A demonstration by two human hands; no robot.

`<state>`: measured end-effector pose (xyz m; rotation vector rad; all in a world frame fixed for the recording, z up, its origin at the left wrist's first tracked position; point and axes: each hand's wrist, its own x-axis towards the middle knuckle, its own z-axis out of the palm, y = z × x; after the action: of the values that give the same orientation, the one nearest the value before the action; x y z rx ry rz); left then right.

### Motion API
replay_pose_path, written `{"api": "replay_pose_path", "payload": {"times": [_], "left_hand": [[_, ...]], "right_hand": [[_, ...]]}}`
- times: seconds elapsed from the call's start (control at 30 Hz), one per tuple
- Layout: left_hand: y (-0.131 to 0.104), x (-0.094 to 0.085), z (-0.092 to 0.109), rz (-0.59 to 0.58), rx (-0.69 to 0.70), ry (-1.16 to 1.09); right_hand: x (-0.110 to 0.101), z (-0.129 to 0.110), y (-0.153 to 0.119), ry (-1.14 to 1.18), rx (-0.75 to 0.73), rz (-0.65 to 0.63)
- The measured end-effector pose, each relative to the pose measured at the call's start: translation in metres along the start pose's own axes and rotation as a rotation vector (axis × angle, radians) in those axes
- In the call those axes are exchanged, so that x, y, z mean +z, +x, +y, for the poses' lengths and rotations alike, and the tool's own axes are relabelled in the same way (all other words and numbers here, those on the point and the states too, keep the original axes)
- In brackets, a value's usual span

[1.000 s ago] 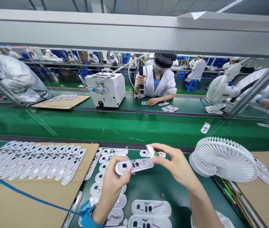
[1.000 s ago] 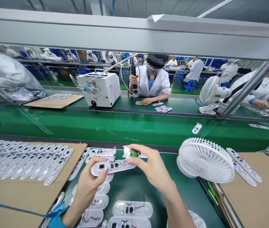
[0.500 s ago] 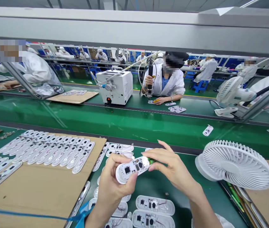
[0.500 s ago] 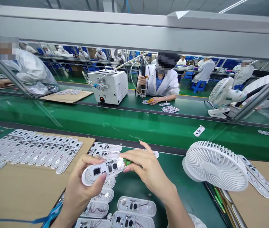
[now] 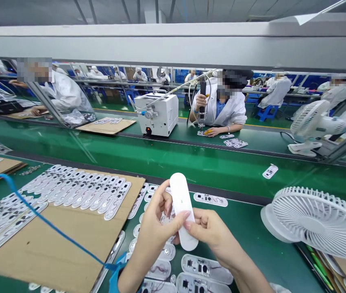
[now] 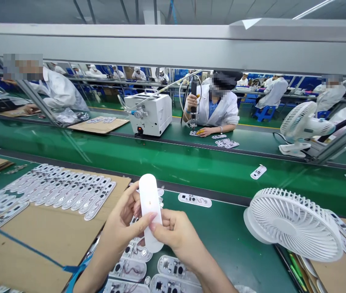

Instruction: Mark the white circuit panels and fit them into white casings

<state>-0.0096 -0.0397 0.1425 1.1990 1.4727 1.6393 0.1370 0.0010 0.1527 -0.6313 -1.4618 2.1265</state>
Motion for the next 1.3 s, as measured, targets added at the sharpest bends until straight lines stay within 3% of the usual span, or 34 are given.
{"api": "replay_pose_path", "payload": {"times": [0.33, 0.5, 0.6, 0.83, 1.0, 1.07, 1.13, 1.27, 1.3], "left_hand": [[-0.006, -0.003, -0.004, 0.027, 0.001, -0.014], [-0.010, 0.004, 0.015, -0.086, -0.252, -0.287], [-0.012, 0.008, 0.025, -0.090, -0.347, -0.367], [-0.012, 0.008, 0.022, -0.115, -0.350, -0.434], [-0.011, 0.001, 0.031, -0.082, -0.323, -0.399], [-0.006, -0.011, 0.030, 0.003, -0.250, -0.296], [0.003, -0.031, 0.017, 0.103, -0.149, -0.001], [0.029, -0.076, -0.040, 0.131, 0.017, 1.120], [0.035, -0.084, -0.055, 0.137, 0.010, 1.227]], "right_hand": [[0.005, -0.002, -0.001, 0.052, 0.006, -0.028], [0.005, 0.003, 0.000, 0.093, 0.032, -0.042], [0.006, 0.006, 0.000, 0.094, 0.048, -0.042], [0.011, 0.001, -0.002, 0.071, 0.058, -0.047], [0.008, 0.001, 0.000, 0.123, 0.119, -0.123], [0.003, 0.004, 0.004, 0.067, 0.113, -0.070], [-0.005, 0.006, 0.007, -0.018, 0.089, 0.063], [-0.024, 0.006, 0.007, -0.041, 0.067, 0.270], [-0.027, 0.005, 0.006, -0.028, 0.063, 0.293]]}}
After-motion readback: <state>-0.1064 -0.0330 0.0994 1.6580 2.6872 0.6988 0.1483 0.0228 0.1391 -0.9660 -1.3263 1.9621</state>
